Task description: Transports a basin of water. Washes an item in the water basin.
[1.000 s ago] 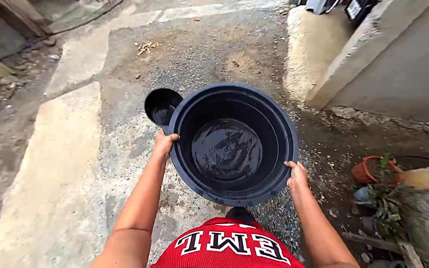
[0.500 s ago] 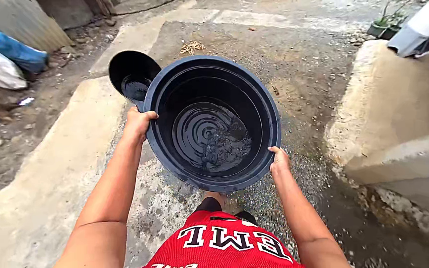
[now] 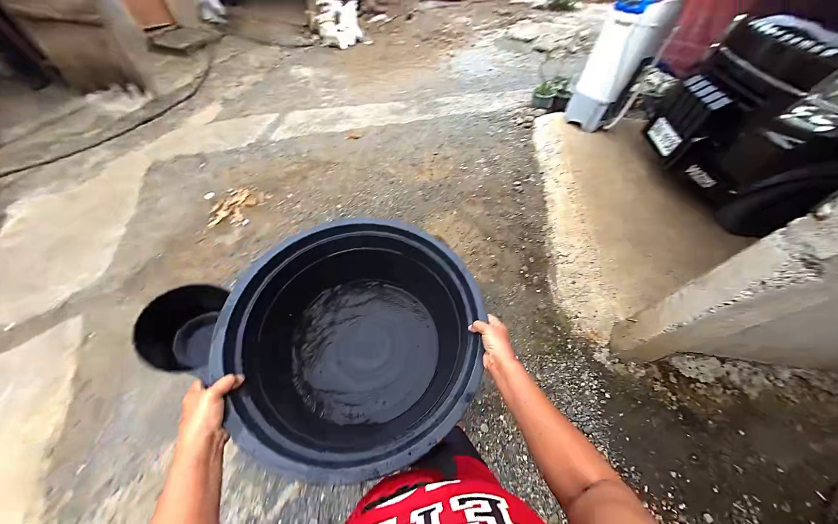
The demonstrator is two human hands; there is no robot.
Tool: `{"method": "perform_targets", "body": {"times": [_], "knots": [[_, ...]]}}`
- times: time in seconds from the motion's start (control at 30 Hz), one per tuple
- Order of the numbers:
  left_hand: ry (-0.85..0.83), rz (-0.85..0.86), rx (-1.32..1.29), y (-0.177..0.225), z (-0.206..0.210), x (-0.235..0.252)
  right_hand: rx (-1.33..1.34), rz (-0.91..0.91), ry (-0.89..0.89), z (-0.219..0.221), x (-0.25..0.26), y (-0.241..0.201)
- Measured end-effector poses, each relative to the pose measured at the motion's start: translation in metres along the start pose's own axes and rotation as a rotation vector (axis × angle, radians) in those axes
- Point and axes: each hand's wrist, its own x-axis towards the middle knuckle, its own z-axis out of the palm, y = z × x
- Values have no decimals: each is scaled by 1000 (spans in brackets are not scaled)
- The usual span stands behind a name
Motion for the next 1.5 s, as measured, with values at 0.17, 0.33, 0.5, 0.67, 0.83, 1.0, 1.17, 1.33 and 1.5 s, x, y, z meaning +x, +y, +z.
{"method": "perform_targets", "body": {"times": [0.17,0.33,0.5,0.67,0.83,1.0,1.17,1.33,1.5], "knots": [[-39,62,42,44,115,110,37,-36,8,41,139,-66],[-36,104,70,91,214,219,40,-34,-28,84,280,-131],[-56,97,78,151,304,311,49,-6,-40,126,390,-212],[-49,83,123,206,404,390,68,4,-29,161,503,-271],[-45,125,100,266,541,472,94,-10,29,187,637,-309],[-102,174,104,325,679,588,115,-27,116,217,770,-368],[-185,161,103,389,819,673,148,-5,209,219,874,-450],[-223,183,79,436,972,734,170,-41,250,204,1005,-521],[-216,216,57,468,1135,785,211,-73,210,183,1180,-600]]}}
